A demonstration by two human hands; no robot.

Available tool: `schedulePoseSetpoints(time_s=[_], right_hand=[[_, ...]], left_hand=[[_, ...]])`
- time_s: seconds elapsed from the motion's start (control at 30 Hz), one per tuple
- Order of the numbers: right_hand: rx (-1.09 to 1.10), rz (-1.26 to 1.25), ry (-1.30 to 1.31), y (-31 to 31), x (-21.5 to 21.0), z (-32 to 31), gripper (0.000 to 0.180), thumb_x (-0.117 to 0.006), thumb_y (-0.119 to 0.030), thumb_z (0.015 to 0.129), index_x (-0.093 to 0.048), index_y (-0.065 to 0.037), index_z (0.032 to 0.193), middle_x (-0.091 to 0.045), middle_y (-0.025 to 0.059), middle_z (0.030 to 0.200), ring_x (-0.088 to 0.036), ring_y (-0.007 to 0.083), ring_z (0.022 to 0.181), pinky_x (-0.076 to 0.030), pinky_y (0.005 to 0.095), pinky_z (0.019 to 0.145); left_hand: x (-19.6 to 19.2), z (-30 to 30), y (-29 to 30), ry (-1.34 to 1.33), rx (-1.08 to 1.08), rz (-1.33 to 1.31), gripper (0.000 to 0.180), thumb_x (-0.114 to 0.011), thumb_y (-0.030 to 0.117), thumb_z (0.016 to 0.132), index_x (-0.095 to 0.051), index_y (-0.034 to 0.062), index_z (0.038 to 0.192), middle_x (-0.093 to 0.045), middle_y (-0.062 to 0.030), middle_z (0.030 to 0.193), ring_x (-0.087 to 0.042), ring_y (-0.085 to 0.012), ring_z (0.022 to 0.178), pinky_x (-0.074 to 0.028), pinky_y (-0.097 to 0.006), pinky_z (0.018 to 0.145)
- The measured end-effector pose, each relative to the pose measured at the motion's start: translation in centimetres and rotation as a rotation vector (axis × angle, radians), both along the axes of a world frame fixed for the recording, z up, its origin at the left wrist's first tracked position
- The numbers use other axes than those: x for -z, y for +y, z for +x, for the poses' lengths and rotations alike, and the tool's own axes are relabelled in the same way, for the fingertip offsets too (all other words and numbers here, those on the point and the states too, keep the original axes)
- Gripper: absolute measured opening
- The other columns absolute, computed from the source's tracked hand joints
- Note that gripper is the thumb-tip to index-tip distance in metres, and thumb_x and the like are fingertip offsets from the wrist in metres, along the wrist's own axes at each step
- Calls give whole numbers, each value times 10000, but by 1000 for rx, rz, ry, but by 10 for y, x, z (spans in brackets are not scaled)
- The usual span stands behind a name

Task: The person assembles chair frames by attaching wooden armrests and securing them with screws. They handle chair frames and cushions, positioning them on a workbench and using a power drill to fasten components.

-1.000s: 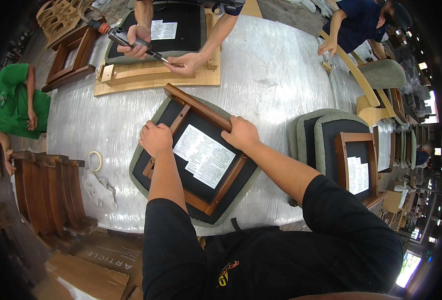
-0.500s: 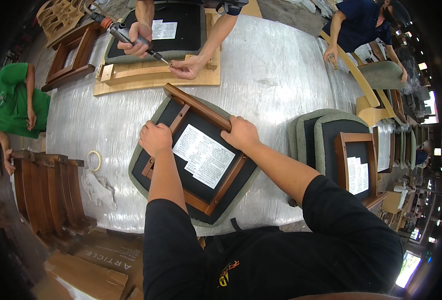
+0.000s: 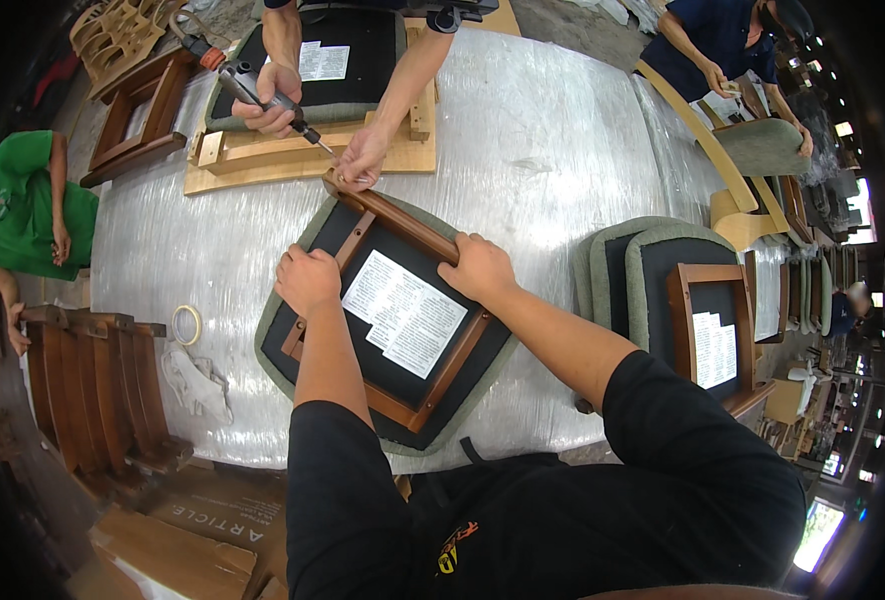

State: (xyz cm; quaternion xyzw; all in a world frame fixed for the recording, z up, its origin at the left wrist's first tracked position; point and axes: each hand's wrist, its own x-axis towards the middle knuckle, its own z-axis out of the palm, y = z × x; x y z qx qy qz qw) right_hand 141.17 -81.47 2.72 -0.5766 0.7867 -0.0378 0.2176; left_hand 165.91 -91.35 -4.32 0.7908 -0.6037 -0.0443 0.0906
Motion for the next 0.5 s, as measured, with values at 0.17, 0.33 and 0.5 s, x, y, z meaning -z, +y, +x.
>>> schedulePoseSetpoints(time_s=[0.17, 0.33, 0.5], right_hand=[[-9, 9, -13, 0, -3, 0, 483, -732, -372, 833, -674, 22, 1106, -702, 239, 1059, -700, 411, 1001, -569, 482, 909], [-1, 46, -16, -1, -11, -1, 494, -724, -381, 840, -677, 12, 1137, -698, 230, 1100, -697, 402, 1035, -567, 475, 924], [-4, 28, -85, 0, -14, -3, 495, -714, -382, 840, -677, 8, 1143, -696, 230, 1115, -694, 400, 1052, -566, 475, 927]], left_hand=[[2, 0, 0, -14, -2, -25, 320, -545, 240, 916, -684, 20, 1102, -724, -171, 1159, -668, -351, 1118, -507, -500, 952], [4, -1, 0, 8, 7, -30, 307, -544, 246, 921, -680, 25, 1084, -722, -174, 1135, -667, -353, 1099, -507, -505, 938], [4, -2, 0, 3, 1, -25, 299, -544, 246, 923, -679, 28, 1075, -721, -171, 1127, -670, -355, 1083, -509, -512, 926]])
